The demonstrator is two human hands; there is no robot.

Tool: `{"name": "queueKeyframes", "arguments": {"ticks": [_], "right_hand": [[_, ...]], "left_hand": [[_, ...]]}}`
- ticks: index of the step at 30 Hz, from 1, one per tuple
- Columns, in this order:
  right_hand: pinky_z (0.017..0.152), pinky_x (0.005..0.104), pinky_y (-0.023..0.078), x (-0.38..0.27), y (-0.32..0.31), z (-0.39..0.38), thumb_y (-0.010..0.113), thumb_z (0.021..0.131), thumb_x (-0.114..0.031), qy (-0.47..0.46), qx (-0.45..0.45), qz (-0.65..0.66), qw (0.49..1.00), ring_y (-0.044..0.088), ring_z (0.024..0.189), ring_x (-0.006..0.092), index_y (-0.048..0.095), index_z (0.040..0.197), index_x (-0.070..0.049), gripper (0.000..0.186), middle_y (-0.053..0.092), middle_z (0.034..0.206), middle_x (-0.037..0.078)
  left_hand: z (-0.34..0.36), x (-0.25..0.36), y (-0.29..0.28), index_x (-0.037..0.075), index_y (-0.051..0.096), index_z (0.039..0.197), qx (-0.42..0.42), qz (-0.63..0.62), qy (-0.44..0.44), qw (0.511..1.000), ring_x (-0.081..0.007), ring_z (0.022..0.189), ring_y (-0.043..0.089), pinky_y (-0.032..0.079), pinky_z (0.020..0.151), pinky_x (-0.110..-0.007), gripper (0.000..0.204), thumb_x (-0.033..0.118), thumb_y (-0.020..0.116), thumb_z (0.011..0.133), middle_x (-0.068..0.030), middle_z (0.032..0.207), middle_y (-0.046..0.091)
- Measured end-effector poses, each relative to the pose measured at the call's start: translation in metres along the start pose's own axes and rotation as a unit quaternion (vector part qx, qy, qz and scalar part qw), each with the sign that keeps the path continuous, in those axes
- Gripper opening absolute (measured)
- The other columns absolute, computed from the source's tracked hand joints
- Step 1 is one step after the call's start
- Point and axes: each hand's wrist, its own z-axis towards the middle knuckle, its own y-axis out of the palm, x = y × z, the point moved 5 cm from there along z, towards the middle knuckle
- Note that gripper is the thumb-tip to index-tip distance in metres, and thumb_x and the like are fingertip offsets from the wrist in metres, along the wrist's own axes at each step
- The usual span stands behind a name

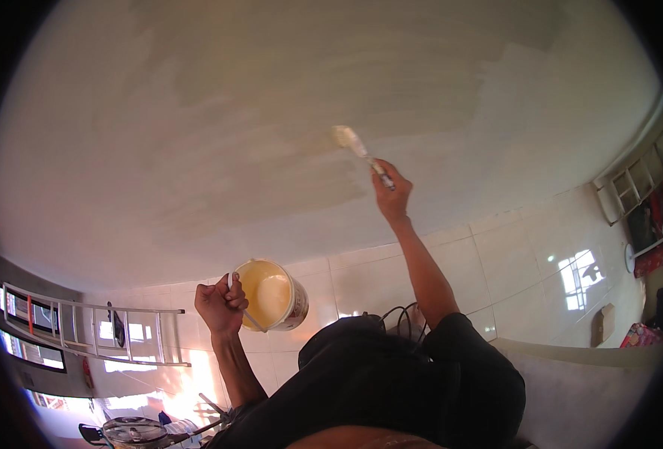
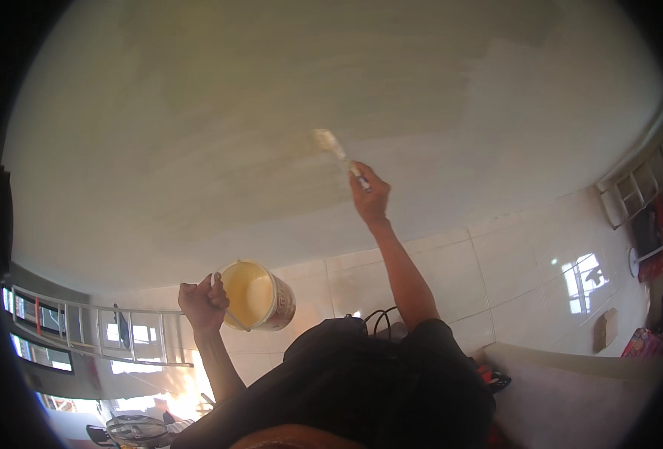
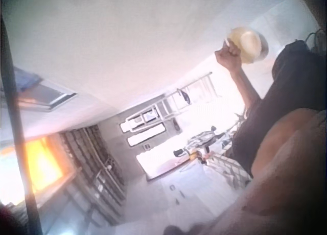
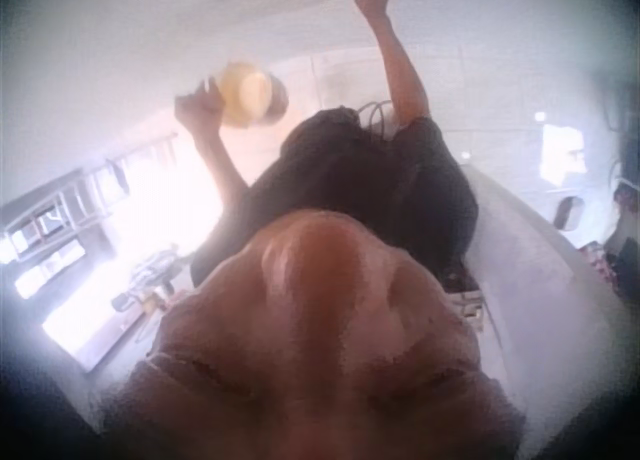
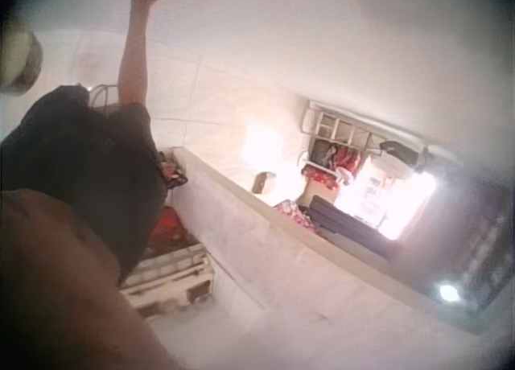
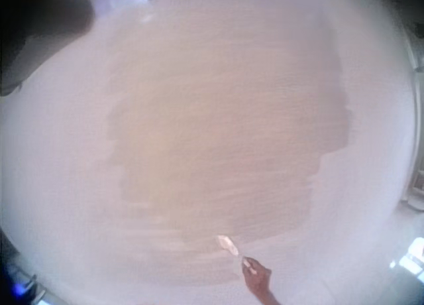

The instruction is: The person paints a white ceiling using a paintbrush and a small bucket of yellowish paint. They repeatedly dip the brush into the bucket and apply paint in short strokes to the ceiling surface.

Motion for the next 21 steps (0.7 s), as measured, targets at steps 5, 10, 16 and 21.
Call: {"name": "queueKeyframes", "arguments": {"ticks": [5,10,16,21], "right_hand": [[0.065,0.0289,0.052,0.018,-0.097,0.016,0.066,0.092,-0.007,0.024,0.219,-0.073,0.973,0.062,0.072,0.0129,0.067,0.111,0.001,0.021,0.070,0.088,0.010],[0.067,0.0318,0.053,0.001,-0.042,0.005,0.067,0.092,-0.010,0.045,0.200,-0.136,0.969,0.067,0.074,0.0199,0.066,0.111,-0.003,0.021,0.071,0.092,0.011],[0.071,0.0371,0.056,-0.066,0.102,-0.064,0.070,0.085,-0.008,-0.059,-0.056,-0.004,0.997,0.069,0.083,0.0331,0.064,0.120,-0.005,0.036,0.070,0.099,0.017],[0.070,0.0357,0.055,-0.054,0.109,-0.036,0.069,0.086,-0.011,-0.041,-0.186,0.087,0.978,0.069,0.082,0.0301,0.066,0.116,-0.007,0.030,0.071,0.095,0.016]], "left_hand": [[-0.002,-0.001,-0.014,0.002,0.059,0.093,-0.004,-0.023,0.003,1.000,-0.0070,0.051,0.022,0.019,0.048,-0.023,0.046,0.040,0.037,0.077,0.0051,0.062,0.030],[-0.005,-0.007,-0.013,0.002,0.059,0.095,-0.011,-0.028,-0.008,1.000,-0.0067,0.050,0.022,0.020,0.048,-0.023,0.048,0.041,0.039,0.076,0.0052,0.062,0.031],[-0.006,-0.015,-0.008,0.002,0.058,0.096,-0.020,-0.038,-0.014,0.999,-0.0067,0.050,0.024,0.021,0.048,-0.023,0.047,0.041,0.042,0.075,0.0049,0.062,0.032],[0.004,-0.010,0.005,0.001,0.058,0.095,-0.028,-0.020,-0.018,0.999,-0.0075,0.050,0.025,0.021,0.048,-0.023,0.048,0.042,0.043,0.075,0.0044,0.062,0.032]]}}
